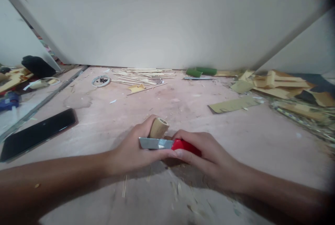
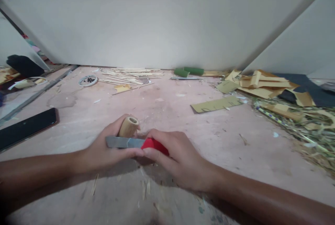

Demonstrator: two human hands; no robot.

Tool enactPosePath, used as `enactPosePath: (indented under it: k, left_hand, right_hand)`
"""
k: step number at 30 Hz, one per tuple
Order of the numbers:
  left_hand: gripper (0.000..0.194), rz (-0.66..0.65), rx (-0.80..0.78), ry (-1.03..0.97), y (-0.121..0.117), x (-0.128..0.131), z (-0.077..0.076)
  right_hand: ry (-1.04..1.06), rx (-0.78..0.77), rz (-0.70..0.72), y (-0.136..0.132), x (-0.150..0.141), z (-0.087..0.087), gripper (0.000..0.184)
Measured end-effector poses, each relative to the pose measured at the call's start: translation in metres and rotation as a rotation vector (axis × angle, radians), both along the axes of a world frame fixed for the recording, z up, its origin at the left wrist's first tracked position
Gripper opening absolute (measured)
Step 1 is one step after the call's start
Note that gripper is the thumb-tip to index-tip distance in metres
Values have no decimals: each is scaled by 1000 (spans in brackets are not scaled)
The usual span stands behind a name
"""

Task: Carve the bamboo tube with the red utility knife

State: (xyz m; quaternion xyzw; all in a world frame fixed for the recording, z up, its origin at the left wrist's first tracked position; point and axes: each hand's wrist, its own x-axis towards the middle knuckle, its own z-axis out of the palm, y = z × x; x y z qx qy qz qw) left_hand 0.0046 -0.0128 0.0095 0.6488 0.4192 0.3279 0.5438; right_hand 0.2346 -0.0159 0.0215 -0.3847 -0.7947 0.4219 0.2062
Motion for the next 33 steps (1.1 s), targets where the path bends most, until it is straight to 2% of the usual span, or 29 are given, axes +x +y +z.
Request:
enactPosePath:
  k: [8,14,20,28,33]
  left_hand:
    - [44,20,39,94,-2,0,0]
    - [43,144,53,34,0,5,1]
    - [40,84,61,-80,2,4,5]
    - [42,-54,-6,-140,2,0,5]
    - [44,-141,12,-132,3,-2,5]
  right_hand:
    - [5,-7,-25,-6,-1,0,31]
    - [44,-9,-140,-8,-5,-2,32]
    - [28,95,-108,-4,-7,-3,27]
    - [12,105,-47,-4,-6,-1,28]
    - [51,37,-15,-4,-3,0,29]
